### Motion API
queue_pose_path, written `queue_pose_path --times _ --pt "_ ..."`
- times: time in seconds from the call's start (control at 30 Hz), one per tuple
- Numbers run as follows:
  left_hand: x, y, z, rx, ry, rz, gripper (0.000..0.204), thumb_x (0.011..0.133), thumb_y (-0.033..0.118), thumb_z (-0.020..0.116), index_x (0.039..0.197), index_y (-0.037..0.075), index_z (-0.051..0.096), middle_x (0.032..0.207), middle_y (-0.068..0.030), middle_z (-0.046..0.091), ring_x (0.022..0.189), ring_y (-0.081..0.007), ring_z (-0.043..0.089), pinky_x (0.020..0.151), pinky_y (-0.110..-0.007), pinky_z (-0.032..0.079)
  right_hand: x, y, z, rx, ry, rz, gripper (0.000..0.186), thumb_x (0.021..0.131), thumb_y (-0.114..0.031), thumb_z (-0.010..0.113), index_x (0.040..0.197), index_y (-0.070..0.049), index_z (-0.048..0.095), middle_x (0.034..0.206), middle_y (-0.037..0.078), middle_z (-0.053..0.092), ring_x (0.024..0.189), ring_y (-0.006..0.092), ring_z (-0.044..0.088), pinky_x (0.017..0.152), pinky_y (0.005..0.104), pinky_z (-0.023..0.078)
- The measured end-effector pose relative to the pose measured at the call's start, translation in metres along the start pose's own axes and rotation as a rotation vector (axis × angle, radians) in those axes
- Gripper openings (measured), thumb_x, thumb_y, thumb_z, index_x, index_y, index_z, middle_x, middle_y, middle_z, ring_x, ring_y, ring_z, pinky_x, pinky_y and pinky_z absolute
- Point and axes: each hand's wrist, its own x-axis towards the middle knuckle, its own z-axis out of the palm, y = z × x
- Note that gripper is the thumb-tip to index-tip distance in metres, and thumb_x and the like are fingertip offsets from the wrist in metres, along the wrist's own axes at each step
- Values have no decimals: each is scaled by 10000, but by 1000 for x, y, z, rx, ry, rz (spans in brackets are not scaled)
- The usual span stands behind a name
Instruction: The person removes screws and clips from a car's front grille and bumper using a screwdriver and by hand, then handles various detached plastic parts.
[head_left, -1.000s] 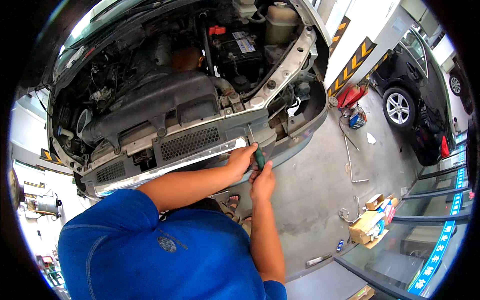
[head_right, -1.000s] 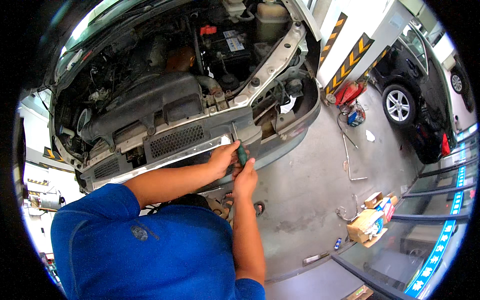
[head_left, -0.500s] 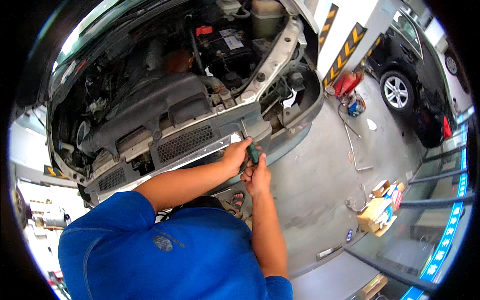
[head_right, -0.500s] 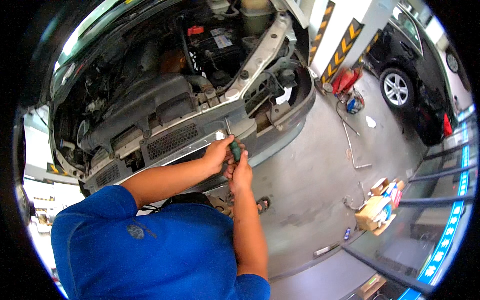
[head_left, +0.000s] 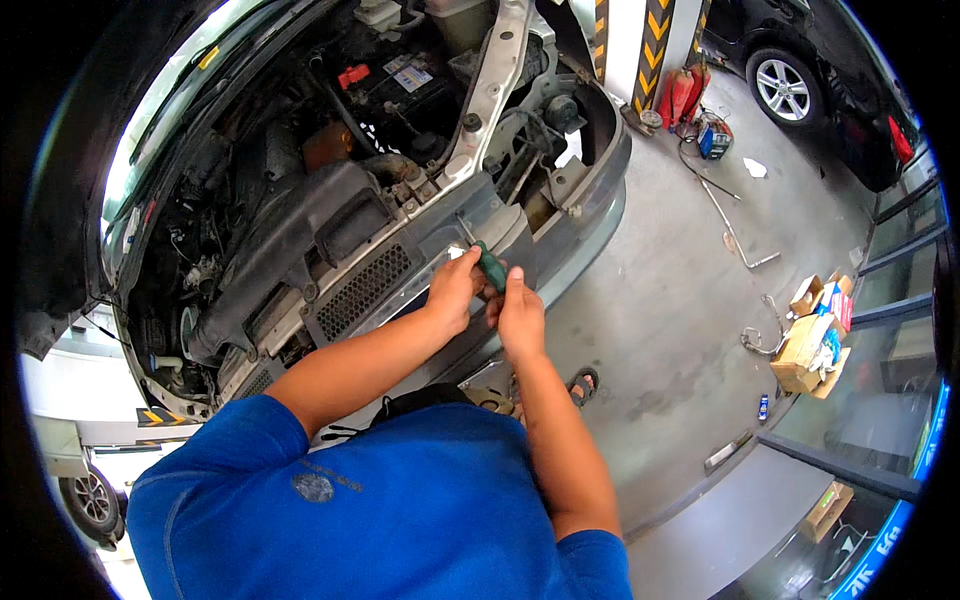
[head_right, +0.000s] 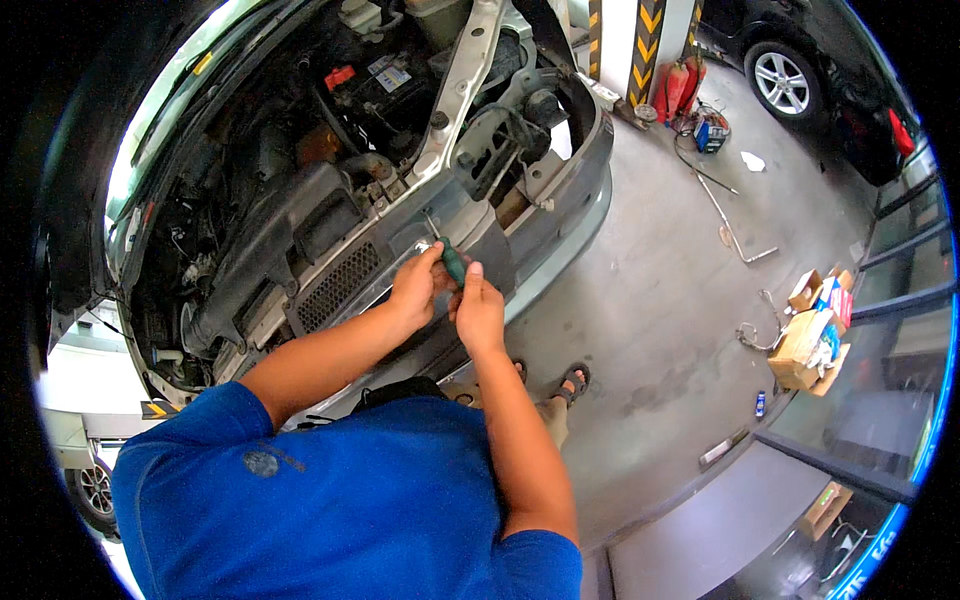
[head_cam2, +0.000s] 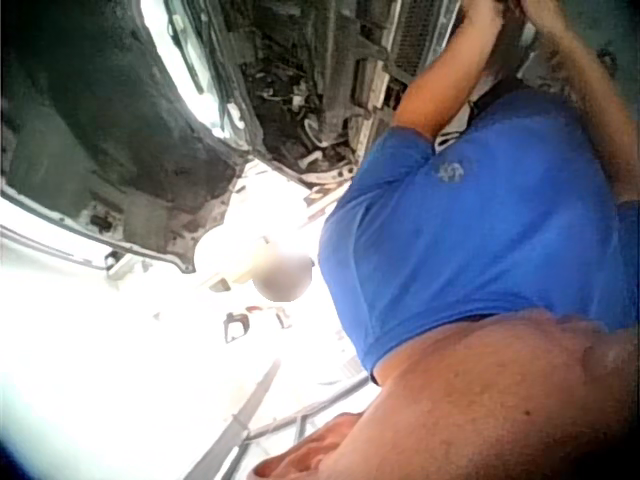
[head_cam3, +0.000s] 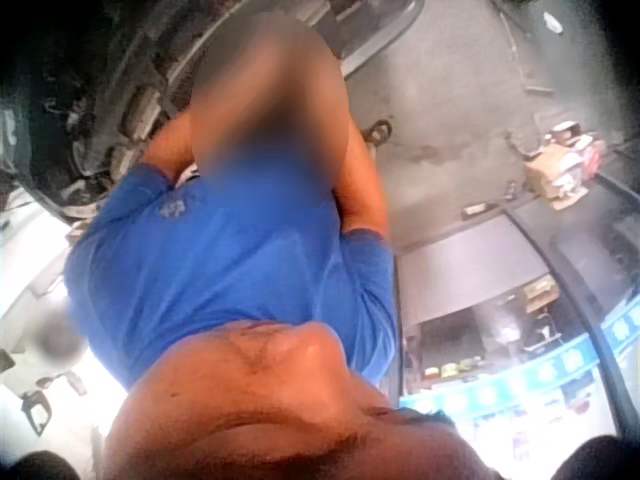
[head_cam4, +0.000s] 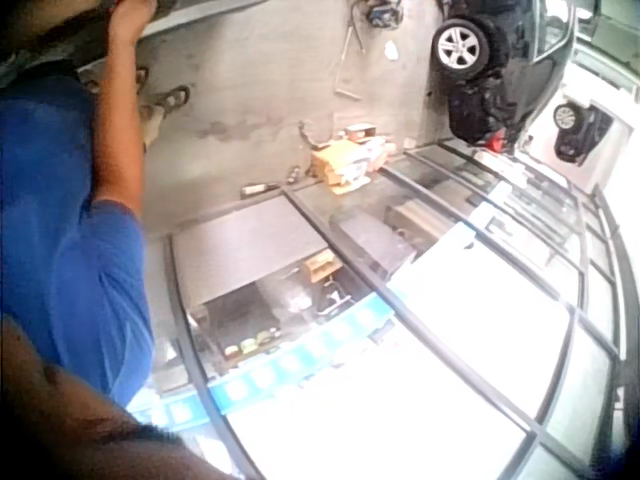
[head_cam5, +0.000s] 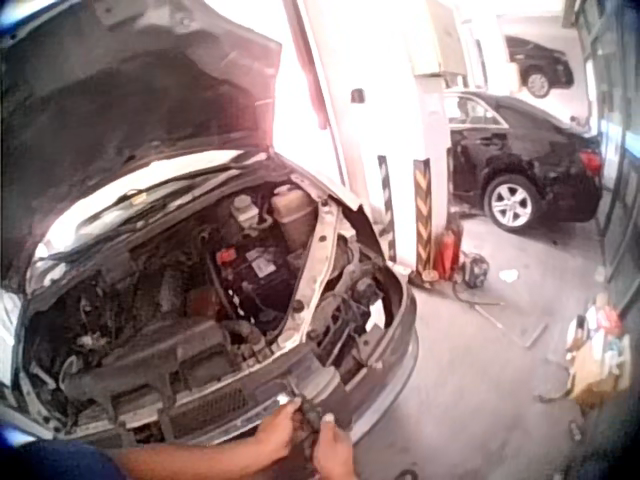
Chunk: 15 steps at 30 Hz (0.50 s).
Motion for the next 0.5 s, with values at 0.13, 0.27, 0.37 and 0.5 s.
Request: queue_pose_path --times 0.13,0.27,0.37,0.5 --pt "0 0 4 -39 93 21 304 958 297 480 983 16 592 934 -86 651 809 -173 598 749 -306 446 0 2 -4 -755 151 -815 362 923 -285 543 1110 23 508 841 180 602 694 322 568 576 388 435" --pt "7 1 7 -2 80 16 316 952 314 489 953 20 605 902 -75 654 797 -160 589 747 -298 438 12 5 3 -509 193 -484 389 953 -345 487 937 32 586 693 122 575 608 252 534 553 357 425" --pt "5 3 10 10 63 6 330 950 327 492 954 19 610 900 -79 654 777 -154 576 735 -300 437 17 9 6 -98 47 -65 521 978 -423 412 758 6 609 555 50 488 533 151 466 514 332 401" --pt "6 6 15 -8 103 59 346 951 335 491 956 14 619 890 -81 650 750 -152 561 711 -299 432 8 -4 4 -547 135 -501 420 965 -357 445 838 6 615 593 123 545 573 259 538 547 402 415"
